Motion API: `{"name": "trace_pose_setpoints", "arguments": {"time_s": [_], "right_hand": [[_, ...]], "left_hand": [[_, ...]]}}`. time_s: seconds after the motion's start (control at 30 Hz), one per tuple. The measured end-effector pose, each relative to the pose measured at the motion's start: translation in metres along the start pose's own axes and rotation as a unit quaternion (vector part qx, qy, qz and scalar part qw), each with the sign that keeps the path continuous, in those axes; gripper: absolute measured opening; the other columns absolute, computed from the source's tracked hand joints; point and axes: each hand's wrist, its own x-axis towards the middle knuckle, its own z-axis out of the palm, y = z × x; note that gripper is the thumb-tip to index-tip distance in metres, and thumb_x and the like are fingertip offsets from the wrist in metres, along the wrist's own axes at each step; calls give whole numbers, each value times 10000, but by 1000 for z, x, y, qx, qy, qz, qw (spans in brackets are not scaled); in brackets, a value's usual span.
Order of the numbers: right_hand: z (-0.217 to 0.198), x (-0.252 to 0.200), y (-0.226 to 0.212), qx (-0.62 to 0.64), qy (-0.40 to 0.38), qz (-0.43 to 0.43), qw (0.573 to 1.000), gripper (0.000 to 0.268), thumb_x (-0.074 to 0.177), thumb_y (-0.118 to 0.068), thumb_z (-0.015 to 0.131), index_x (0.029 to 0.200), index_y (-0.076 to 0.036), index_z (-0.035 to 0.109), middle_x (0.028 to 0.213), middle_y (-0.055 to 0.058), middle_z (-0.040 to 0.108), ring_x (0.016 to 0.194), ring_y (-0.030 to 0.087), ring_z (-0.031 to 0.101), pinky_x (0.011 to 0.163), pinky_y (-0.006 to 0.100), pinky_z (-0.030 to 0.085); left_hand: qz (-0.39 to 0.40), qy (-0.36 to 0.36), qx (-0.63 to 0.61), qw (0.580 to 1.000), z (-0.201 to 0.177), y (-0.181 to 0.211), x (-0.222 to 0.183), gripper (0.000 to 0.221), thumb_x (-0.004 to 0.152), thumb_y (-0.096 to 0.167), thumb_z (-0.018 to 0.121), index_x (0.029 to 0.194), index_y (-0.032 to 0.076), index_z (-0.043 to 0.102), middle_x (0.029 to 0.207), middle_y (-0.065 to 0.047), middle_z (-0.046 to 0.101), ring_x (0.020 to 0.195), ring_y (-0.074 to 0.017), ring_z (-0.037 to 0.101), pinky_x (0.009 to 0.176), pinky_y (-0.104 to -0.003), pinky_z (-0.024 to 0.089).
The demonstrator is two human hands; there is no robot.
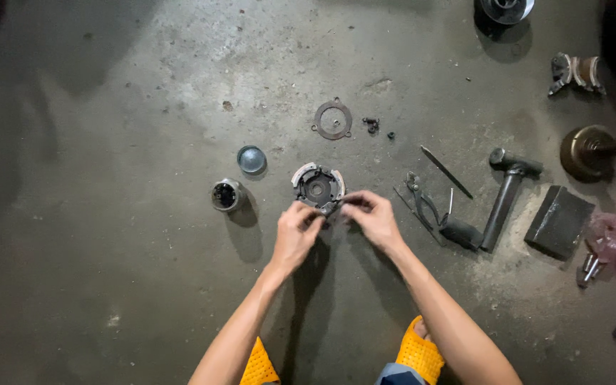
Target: Assembling the centrifugal clutch shoes and springs into the clutch carrier.
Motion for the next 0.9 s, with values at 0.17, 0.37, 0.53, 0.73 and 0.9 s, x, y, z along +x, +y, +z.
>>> {"name": "trace_pose_setpoints", "arguments": {"time_s": [0.17,0.37,0.53,0.73,0.9], "right_hand": [[-21,17,9,-22,65,-10,998,208,920,-31,743,1112,49,726,877,241,740,670,267,752,546,378,636],[-5,15,-4,-23,85,11,996,187,929,-28,733,1100,46,731,862,227,732,671,244,745,534,373,630],[11,22,-31,-243,103,-174,949,200,904,-14,720,1102,-20,743,972,199,733,911,344,743,757,426,610],[15,30,-44,-375,-13,-166,912,305,937,-92,654,1211,40,690,1064,233,644,996,447,687,879,507,570],[-15,40,-10,-459,7,-137,878,149,901,-205,711,878,-58,722,800,142,658,806,354,690,744,445,566]], "left_hand": [[59,9,137,989,2,-10,23,79,888,190,748,958,153,746,920,-41,659,891,-249,673,848,-381,481],[77,6,217,973,9,-13,26,89,906,236,737,959,166,721,916,5,619,912,-201,637,846,-366,434],[82,-63,362,926,9,-6,32,80,937,200,658,946,179,735,906,17,594,897,-173,615,873,-407,451],[-25,32,353,935,5,27,10,657,869,297,734,1405,30,465,1299,-214,499,1175,-408,552,896,-543,497],[-46,-16,437,898,30,6,-3,1175,654,541,848,1543,-19,323,1379,-299,456,1246,-449,506,983,-602,448]]}}
